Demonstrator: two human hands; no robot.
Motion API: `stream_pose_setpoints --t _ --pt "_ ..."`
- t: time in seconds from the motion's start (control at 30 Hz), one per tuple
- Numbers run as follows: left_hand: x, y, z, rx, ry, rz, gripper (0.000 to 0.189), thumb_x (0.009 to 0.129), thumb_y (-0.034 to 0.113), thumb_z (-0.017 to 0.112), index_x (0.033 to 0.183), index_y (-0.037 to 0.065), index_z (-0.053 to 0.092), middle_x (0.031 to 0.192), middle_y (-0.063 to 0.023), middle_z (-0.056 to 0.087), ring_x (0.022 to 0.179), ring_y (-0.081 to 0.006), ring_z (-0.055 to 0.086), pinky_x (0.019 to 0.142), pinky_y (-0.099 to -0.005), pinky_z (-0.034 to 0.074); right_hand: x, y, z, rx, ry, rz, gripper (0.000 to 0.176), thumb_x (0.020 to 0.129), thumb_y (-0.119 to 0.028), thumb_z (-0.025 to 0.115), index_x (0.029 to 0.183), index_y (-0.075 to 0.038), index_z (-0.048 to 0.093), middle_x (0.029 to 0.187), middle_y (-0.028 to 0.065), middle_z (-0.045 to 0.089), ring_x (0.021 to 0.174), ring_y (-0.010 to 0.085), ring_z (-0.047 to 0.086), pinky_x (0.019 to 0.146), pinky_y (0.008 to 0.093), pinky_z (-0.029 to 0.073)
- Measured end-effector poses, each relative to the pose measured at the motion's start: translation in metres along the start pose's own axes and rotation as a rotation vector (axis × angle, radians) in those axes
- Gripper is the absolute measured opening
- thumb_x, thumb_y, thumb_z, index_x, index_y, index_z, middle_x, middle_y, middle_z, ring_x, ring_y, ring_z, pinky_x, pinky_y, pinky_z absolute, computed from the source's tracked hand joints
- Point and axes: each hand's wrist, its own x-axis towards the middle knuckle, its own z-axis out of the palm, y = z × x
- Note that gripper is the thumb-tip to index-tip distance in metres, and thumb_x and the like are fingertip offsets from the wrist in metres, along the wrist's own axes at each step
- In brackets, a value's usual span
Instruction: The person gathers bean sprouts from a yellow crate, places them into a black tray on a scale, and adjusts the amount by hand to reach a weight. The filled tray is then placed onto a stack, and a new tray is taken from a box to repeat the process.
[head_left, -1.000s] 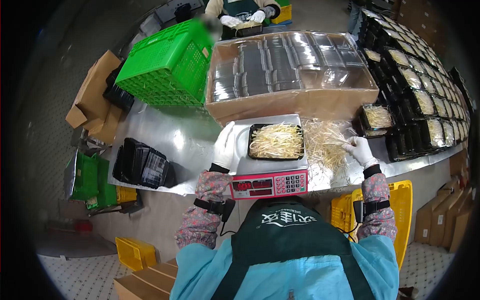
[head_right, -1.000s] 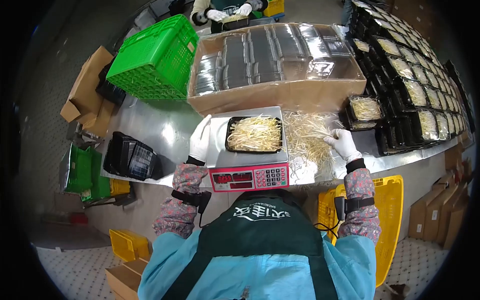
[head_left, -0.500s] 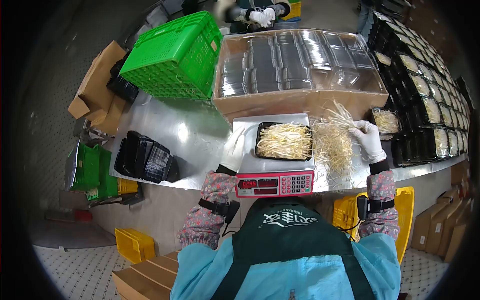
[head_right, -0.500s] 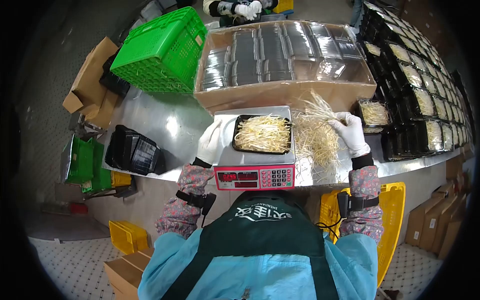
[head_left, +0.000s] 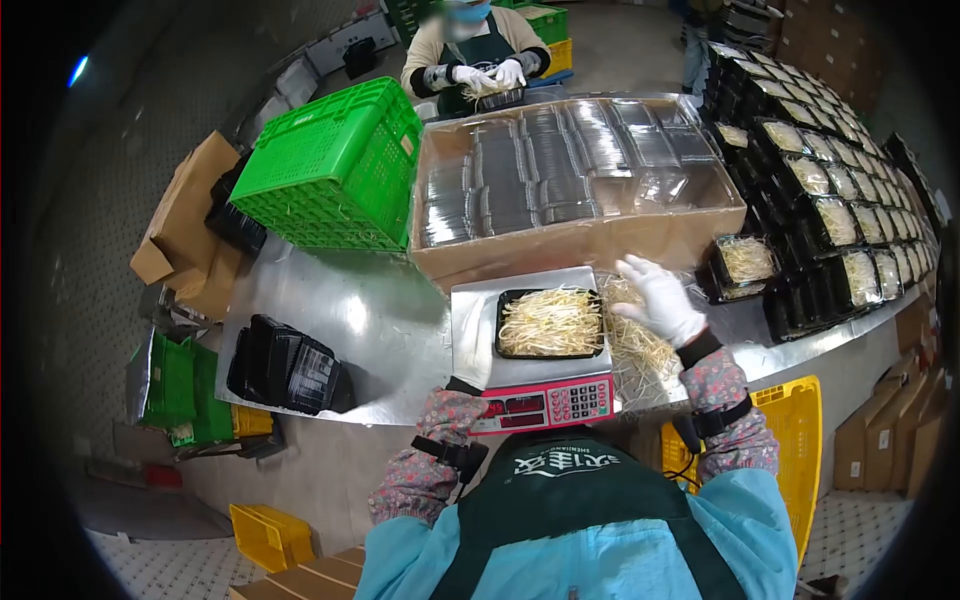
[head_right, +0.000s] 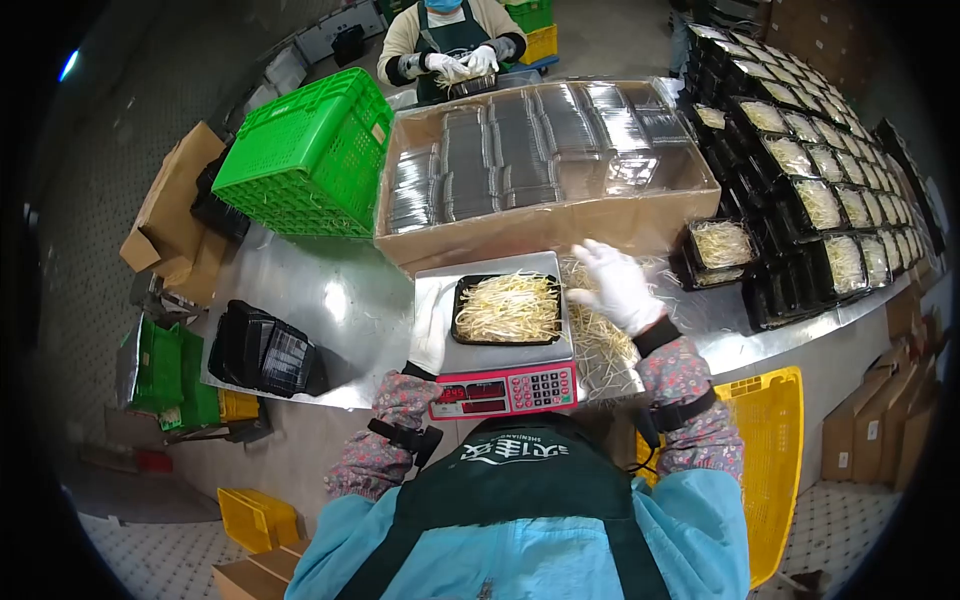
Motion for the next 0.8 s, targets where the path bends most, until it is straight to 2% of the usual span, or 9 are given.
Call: stream_pose_setpoints --t 0.1,0.13,0.17,0.2,0.33,0.5,0.67,0.77,0.8 --pt "0.01 0.016 0.021 0.156 -0.046 0.142 0.049 0.092 0.009 0.049 0.14 -0.001 0.042 0.137 -0.0191 0.049 0.129 -0.0327 0.044 0.111 -0.0393 0.03 0.028 -0.066 0.033 0.082 0.026 -0.251 0.07 0.085 -0.042 0.064 0.139 -0.004 0.041 0.14 0.0213 0.045 0.13 0.0383 0.042 0.108 0.0503 0.032" --pt "0.014 0.022 0.026 0.239 -0.063 0.178 0.051 0.09 0.009 0.051 0.14 -0.001 0.042 0.137 -0.0195 0.049 0.129 -0.0339 0.044 0.111 -0.04 0.031 0.025 -0.075 0.059 0.072 -0.016 -0.253 0.071 0.087 -0.045 0.06 0.139 -0.001 0.04 0.141 0.0228 0.044 0.131 0.038 0.042 0.109 0.0496 0.03" --pt "0.016 0.029 0.029 0.33 -0.129 0.133 0.054 0.087 0.011 0.053 0.139 0.001 0.043 0.138 -0.019 0.049 0.128 -0.0351 0.045 0.109 -0.0413 0.034 0.025 -0.094 0.062 0.071 -0.263 -0.178 0.074 0.089 -0.048 0.055 0.139 0.003 0.038 0.142 0.0262 0.041 0.133 0.039 0.039 0.11 0.0501 0.029" --pt "0.014 0.022 0.036 0.444 -0.108 0.262 0.052 0.088 0.013 0.053 0.138 0.003 0.046 0.137 -0.0176 0.051 0.126 -0.0344 0.046 0.107 -0.0426 0.036 0.012 -0.105 0.082 0.013 -0.187 -0.157 0.075 0.089 -0.047 0.053 0.138 0.008 0.036 0.14 0.0299 0.039 0.133 0.0417 0.037 0.11 0.0519 0.029" --pt "0.002 0.023 0.039 0.686 -0.181 0.296 0.042 0.09 0.019 0.052 0.129 0.006 0.056 0.134 -0.0135 0.055 0.125 -0.0302 0.048 0.105 -0.0429 0.038 0.006 -0.114 0.094 0.076 -0.215 -0.068 0.074 0.088 -0.042 0.054 0.138 0.01 0.035 0.14 0.0322 0.038 0.131 0.0464 0.038 0.109 0.0539 0.03" --pt "0.004 0.027 0.046 0.724 -0.216 0.161 0.039 0.091 0.021 0.051 0.127 0.008 0.058 0.132 -0.0107 0.057 0.123 -0.0286 0.051 0.103 -0.0428 0.04 0.017 -0.089 0.094 0.179 -0.262 -0.149 0.073 0.087 -0.042 0.058 0.139 0.004 0.037 0.138 0.0276 0.045 0.129 0.0415 0.042 0.109 0.0456 0.033" --pt "0.003 0.031 0.039 0.623 -0.183 0.206 0.039 0.091 0.018 0.051 0.128 0.007 0.057 0.132 -0.0126 0.056 0.123 -0.0306 0.05 0.104 -0.0432 0.038 0.014 -0.058 0.045 0.339 -0.265 -0.196 0.065 0.077 -0.021 0.07 0.136 -0.005 0.049 0.141 0.0254 0.044 0.131 0.0372 0.042 0.111 0.0404 0.033" --pt "0.0 0.031 0.036 0.417 -0.1 0.205 0.042 0.09 0.013 0.052 0.131 0.005 0.054 0.133 -0.0163 0.055 0.125 -0.0328 0.048 0.109 -0.0431 0.032 0.01 -0.034 0.016 0.52 -0.277 -0.095 0.057 0.076 -0.014 0.067 0.131 -0.004 0.053 0.137 0.0258 0.047 0.13 0.0374 0.044 0.112 0.0401 0.032" --pt "-0.002 0.027 0.035 0.357 -0.062 0.21 0.042 0.09 0.011 0.052 0.132 0.005 0.054 0.133 -0.017 0.054 0.126 -0.033 0.048 0.11 -0.043 0.031 0.008 -0.022 0.012 0.553 -0.313 -0.034 0.06 0.079 -0.012 0.069 0.136 -0.011 0.051 0.144 0.0217 0.042 0.134 0.0326 0.041 0.114 0.0395 0.03"
